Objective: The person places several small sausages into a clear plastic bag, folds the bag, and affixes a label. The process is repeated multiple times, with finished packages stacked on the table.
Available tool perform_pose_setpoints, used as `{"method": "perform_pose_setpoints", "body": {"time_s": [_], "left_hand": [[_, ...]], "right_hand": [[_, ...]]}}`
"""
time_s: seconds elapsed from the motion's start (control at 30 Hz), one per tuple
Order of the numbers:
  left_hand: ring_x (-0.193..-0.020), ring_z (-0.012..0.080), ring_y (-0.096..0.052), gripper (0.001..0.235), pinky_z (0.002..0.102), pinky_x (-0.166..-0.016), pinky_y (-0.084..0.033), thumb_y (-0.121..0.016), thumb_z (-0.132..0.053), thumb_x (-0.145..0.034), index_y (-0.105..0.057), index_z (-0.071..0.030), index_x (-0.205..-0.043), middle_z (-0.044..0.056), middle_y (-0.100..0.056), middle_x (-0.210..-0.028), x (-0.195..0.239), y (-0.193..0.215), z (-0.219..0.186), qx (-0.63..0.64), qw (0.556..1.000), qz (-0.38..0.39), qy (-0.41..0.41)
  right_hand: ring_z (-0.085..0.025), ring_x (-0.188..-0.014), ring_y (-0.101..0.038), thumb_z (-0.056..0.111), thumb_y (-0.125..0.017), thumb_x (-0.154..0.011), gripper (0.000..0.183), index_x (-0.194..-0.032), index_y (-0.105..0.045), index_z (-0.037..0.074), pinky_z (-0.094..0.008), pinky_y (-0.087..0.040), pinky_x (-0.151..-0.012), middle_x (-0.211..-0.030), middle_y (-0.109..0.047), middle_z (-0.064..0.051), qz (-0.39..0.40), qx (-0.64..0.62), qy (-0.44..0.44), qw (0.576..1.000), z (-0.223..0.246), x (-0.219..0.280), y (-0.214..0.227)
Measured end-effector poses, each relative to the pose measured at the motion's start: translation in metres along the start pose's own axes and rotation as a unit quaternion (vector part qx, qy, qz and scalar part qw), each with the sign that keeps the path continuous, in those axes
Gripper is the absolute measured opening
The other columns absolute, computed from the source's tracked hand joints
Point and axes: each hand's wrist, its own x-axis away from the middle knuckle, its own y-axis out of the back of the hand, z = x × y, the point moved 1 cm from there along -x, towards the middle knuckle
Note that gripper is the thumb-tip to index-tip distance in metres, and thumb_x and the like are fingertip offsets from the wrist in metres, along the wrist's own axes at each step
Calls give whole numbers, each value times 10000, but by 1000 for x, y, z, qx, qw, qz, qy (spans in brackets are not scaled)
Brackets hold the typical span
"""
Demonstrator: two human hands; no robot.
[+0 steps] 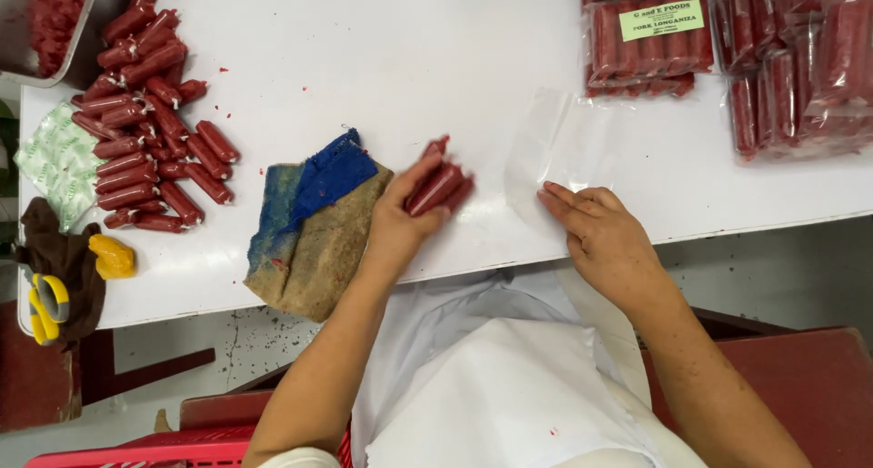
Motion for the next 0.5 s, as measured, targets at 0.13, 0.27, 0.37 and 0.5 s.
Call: {"method": "perform_pose_setpoints", "body": {"time_s": [0.13, 0.27, 0.37, 0.5], "left_hand": [[-1054, 474, -667, 869, 327, -428, -602, -781, 152, -662, -528, -91, -1457, 310, -570, -1357, 53, -30, -38, 521, 802, 186, 225], [-1027, 425, -670, 1001, 354, -458, -602, -783, 182, -655, -430, -105, -1547, 324, -548, -1373, 60, -50, -8, 563, 754, 258, 218], [-990, 359, -678, 816, 317, -477, -619, -797, 125, -693, -536, -68, -1442, 265, -573, -1347, 50, -48, -11, 485, 830, 160, 225], [-1117, 318, -650, 767, 370, -731, -624, -843, -4, -722, -582, -157, -1427, 173, -608, -1346, 50, -51, -18, 175, 963, 127, 163]], "right_hand": [[-261, -1201, -584, -77, -607, -855, 468, -1282, -695, 90, -319, -483, -1014, -1341, -682, -63, -31, -29, 19, 999, 14, -6, -8], [-242, -1213, -601, -15, -724, -737, 476, -1203, -730, 87, -297, -463, -1076, -1293, -709, -43, -18, -37, 31, 999, 24, -10, -17], [-326, -1183, -604, 31, -733, -803, 479, -1278, -685, 71, -403, -489, -1027, -1387, -644, -109, -84, -121, 39, 988, 11, -6, -19], [-312, -1319, -542, -61, -665, -752, 680, -1409, -608, 105, -389, -446, -1080, -1461, -593, -95, -106, -92, 51, 989, 20, -1, -10]]}}
